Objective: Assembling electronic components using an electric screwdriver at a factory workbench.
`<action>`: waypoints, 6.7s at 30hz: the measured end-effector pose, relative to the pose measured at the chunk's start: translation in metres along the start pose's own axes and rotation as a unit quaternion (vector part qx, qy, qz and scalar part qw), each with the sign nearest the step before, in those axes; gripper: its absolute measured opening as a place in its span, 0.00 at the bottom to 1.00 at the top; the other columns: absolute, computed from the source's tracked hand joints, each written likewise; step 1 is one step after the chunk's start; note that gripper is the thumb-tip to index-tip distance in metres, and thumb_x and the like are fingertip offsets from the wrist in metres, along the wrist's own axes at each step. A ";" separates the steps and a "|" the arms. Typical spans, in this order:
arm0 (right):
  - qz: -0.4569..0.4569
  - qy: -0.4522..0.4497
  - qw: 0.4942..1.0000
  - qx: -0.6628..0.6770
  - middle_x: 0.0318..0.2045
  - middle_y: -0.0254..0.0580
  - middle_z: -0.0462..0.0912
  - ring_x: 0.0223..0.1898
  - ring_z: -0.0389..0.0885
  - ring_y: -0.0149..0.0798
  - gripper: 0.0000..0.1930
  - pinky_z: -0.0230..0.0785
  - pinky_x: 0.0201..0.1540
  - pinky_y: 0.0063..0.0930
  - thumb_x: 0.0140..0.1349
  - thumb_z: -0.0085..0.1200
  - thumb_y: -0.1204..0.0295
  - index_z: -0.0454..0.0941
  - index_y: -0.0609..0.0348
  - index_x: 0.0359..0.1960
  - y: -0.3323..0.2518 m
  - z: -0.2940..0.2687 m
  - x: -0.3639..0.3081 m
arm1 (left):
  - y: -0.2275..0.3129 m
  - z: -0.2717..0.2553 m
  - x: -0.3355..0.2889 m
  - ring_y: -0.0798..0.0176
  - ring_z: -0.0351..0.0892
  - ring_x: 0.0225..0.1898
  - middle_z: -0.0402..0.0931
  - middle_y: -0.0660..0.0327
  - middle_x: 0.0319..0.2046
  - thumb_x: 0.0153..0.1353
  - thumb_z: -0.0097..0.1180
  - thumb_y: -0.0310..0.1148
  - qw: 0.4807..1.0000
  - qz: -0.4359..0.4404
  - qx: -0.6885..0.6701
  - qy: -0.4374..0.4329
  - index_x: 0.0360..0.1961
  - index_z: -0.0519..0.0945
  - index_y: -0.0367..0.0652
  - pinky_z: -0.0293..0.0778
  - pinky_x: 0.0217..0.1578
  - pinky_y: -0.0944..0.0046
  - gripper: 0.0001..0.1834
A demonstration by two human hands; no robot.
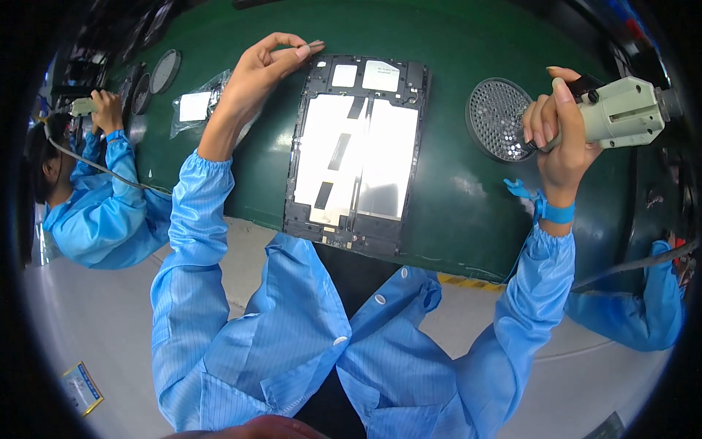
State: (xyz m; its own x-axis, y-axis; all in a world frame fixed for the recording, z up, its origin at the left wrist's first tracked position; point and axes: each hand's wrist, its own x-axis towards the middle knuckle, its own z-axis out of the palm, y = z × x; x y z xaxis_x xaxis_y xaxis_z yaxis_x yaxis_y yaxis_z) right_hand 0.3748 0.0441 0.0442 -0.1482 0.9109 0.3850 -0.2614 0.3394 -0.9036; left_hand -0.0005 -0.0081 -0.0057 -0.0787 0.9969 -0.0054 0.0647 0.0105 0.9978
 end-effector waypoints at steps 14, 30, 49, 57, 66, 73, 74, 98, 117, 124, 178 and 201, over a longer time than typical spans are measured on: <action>-0.018 -0.013 1.000 -0.013 0.12 0.29 0.59 0.12 0.58 0.25 0.14 0.58 0.17 0.24 0.66 0.49 0.74 0.72 0.77 0.46 0.002 0.001 -0.001 | -0.002 0.016 -0.006 0.73 0.73 0.29 0.83 0.59 0.32 0.58 0.67 0.31 0.996 -0.024 0.067 0.057 0.41 0.86 0.32 0.68 0.30 0.74 0.13; -0.030 -0.028 0.999 -0.011 0.13 0.29 0.59 0.12 0.59 0.24 0.14 0.58 0.18 0.23 0.66 0.48 0.74 0.73 0.77 0.47 -0.001 0.004 0.000 | 0.010 0.007 -0.004 0.79 0.68 0.22 0.77 0.65 0.28 0.65 0.61 0.35 0.994 -0.095 0.052 -0.001 0.56 0.79 0.37 0.60 0.15 0.82 0.21; 0.024 -0.083 0.996 0.021 0.13 0.28 0.57 0.13 0.57 0.26 0.15 0.59 0.20 0.24 0.70 0.40 0.67 0.69 0.69 0.46 -0.005 0.034 -0.005 | 0.009 0.043 -0.047 0.76 0.73 0.23 0.80 0.61 0.30 0.65 0.61 0.37 0.992 -0.059 0.057 -0.098 0.45 0.84 0.32 0.71 0.23 0.75 0.17; 0.008 -0.213 0.973 0.085 0.14 0.28 0.55 0.14 0.58 0.26 0.17 0.60 0.20 0.26 0.71 0.37 0.65 0.73 0.66 0.49 0.011 0.118 -0.004 | 0.003 0.053 -0.066 0.75 0.73 0.23 0.79 0.60 0.39 0.70 0.52 0.34 0.976 0.004 0.092 -0.196 0.48 0.82 0.32 0.70 0.20 0.74 0.16; 0.028 -0.242 0.962 0.121 0.14 0.27 0.55 0.13 0.57 0.26 0.17 0.60 0.19 0.27 0.71 0.35 0.64 0.74 0.61 0.47 0.022 0.156 -0.017 | -0.005 0.046 -0.053 0.69 0.81 0.22 0.82 0.54 0.27 0.61 0.59 0.29 0.978 -0.003 -0.048 -0.203 0.42 0.83 0.27 0.79 0.24 0.71 0.13; 0.032 -0.235 0.966 0.106 0.13 0.26 0.54 0.12 0.56 0.26 0.18 0.59 0.18 0.27 0.71 0.36 0.62 0.75 0.62 0.46 0.029 0.159 -0.020 | -0.006 0.044 -0.062 0.69 0.80 0.24 0.80 0.57 0.25 0.65 0.58 0.29 0.954 0.234 -0.016 -0.185 0.38 0.81 0.24 0.78 0.26 0.71 0.13; 0.033 -0.234 0.966 0.103 0.13 0.26 0.54 0.12 0.56 0.26 0.18 0.58 0.18 0.27 0.71 0.36 0.62 0.75 0.62 0.46 0.030 0.158 -0.021 | 0.003 0.042 -0.057 0.69 0.80 0.24 0.80 0.57 0.26 0.65 0.57 0.28 0.972 0.053 -0.075 -0.215 0.40 0.81 0.23 0.79 0.26 0.72 0.13; 0.030 -0.220 0.970 0.100 0.12 0.25 0.55 0.11 0.54 0.24 0.19 0.56 0.17 0.25 0.68 0.39 0.59 0.78 0.61 0.40 0.037 0.151 -0.020 | 0.011 0.040 -0.054 0.68 0.81 0.26 0.81 0.53 0.29 0.65 0.55 0.26 0.952 -0.120 -0.127 -0.250 0.43 0.80 0.20 0.81 0.28 0.72 0.14; 0.197 -0.105 0.944 0.242 0.09 0.25 0.53 0.07 0.53 0.25 0.17 0.58 0.12 0.22 0.76 0.37 0.63 0.72 0.61 0.34 0.020 0.178 -0.031 | -0.008 0.042 -0.060 0.69 0.81 0.26 0.82 0.54 0.29 0.67 0.55 0.29 0.956 0.000 -0.121 -0.266 0.43 0.80 0.23 0.80 0.28 0.73 0.15; 0.096 -0.216 0.972 -0.016 0.08 0.25 0.53 0.06 0.54 0.26 0.19 0.58 0.11 0.22 0.75 0.41 0.61 0.68 0.55 0.25 0.013 0.175 -0.027 | 0.022 0.047 -0.053 0.69 0.81 0.26 0.81 0.57 0.27 0.67 0.56 0.31 0.955 -0.140 -0.074 -0.253 0.37 0.81 0.26 0.79 0.28 0.73 0.13; 0.079 0.074 0.993 0.041 0.10 0.24 0.61 0.08 0.60 0.24 0.13 0.54 0.12 0.22 0.65 0.56 0.68 0.81 0.66 0.43 -0.052 0.082 0.014 | 0.028 0.063 -0.147 0.30 0.65 0.62 0.67 0.48 0.62 0.46 0.72 0.48 0.831 0.237 0.489 -0.121 0.62 0.71 0.39 0.67 0.61 0.43 0.44; 0.034 0.033 0.998 0.039 0.11 0.28 0.57 0.11 0.59 0.27 0.13 0.58 0.16 0.27 0.66 0.45 0.72 0.75 0.71 0.43 -0.003 -0.035 0.017 | 0.017 0.074 0.162 0.42 0.56 0.69 0.60 0.46 0.67 0.62 0.61 0.45 0.773 0.297 0.560 0.020 0.63 0.68 0.34 0.57 0.67 0.52 0.34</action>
State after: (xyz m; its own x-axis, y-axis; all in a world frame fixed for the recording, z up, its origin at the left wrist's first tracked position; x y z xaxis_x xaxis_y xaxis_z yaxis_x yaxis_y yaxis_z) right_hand 0.4069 0.0669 0.0469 -0.1050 0.9456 0.3080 -0.3268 0.2597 -0.9087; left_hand 0.0612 0.1589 0.0058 0.2668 0.8490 0.4562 0.9200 -0.3653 0.1418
